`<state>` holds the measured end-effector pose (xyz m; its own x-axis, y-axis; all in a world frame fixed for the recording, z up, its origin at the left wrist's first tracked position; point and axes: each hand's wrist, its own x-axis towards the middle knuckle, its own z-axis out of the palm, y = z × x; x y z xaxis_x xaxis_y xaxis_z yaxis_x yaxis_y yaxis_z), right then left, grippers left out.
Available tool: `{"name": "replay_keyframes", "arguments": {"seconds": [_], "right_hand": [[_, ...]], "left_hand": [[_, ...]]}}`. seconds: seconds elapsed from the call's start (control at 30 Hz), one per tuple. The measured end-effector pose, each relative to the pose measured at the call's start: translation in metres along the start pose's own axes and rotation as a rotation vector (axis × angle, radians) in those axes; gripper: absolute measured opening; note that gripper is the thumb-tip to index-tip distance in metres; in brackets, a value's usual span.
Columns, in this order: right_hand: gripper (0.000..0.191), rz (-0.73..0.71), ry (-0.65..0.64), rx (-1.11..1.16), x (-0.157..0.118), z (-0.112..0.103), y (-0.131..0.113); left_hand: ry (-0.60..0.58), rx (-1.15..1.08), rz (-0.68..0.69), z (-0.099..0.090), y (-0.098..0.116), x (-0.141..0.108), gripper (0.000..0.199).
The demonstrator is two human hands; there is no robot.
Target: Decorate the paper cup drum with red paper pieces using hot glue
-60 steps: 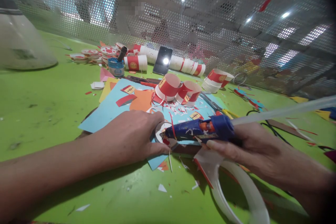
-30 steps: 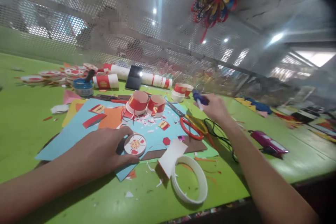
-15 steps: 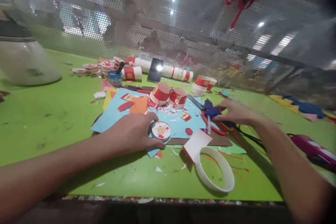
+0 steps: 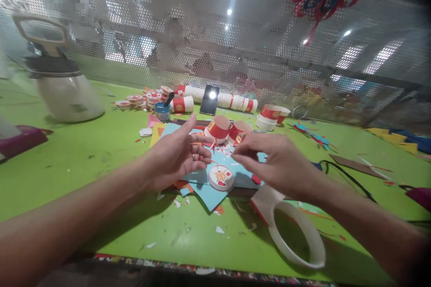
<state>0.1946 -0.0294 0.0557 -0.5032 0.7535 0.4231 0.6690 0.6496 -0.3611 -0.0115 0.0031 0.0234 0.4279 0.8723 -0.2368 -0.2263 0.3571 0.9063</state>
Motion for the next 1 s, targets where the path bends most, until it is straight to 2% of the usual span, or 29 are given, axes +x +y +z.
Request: {"name": "replay_keyframes", "arguments": {"seconds": [0.13, 0.23, 0.4, 0.5, 0.6, 0.7, 0.77, 0.87, 1.0], "right_hand": [[0.014, -0.068, -0.021, 0.062, 0.015, 0.025, -0.007], [0.018, -0.111, 0.002, 0.015, 0.023, 0.036, -0.005], [0.017, -0.111, -0.083, -0.098, 0.03, 0.039, -0.001], [0.015, -0.11, -0.059, -0.144, 0.028, 0.035, 0.003], [0.015, -0.103, -0.067, -0.176, 0.026, 0.034, 0.005], [0.015, -0.078, -0.196, -0.22, 0.025, 0.037, 0.003], [0.014, -0.058, -0.287, -0.266, 0.026, 0.039, 0.001], [0.015, -0.027, -0.364, -0.305, 0.025, 0.04, -0.002], [0.015, -0.006, -0.368, -0.31, 0.023, 0.035, -0.001]], "left_hand": [[-0.012, -0.099, 0.003, -0.002, -0.003, 0.004, 0.059], [-0.046, -0.143, 0.0, -0.005, -0.006, 0.007, 0.055], [-0.084, -0.12, 0.016, -0.009, -0.009, 0.009, 0.052], [-0.058, -0.052, 0.051, -0.008, -0.008, 0.009, 0.051], [0.028, 0.091, 0.16, -0.008, -0.008, 0.01, 0.047], [0.159, 0.258, 0.257, -0.008, -0.008, 0.011, 0.025], [0.204, 0.347, 0.272, -0.009, -0.007, 0.012, 0.014], [0.172, 0.557, 0.256, -0.011, -0.005, 0.013, 0.021], [0.075, 0.923, 0.325, -0.013, -0.005, 0.013, 0.031]]}}
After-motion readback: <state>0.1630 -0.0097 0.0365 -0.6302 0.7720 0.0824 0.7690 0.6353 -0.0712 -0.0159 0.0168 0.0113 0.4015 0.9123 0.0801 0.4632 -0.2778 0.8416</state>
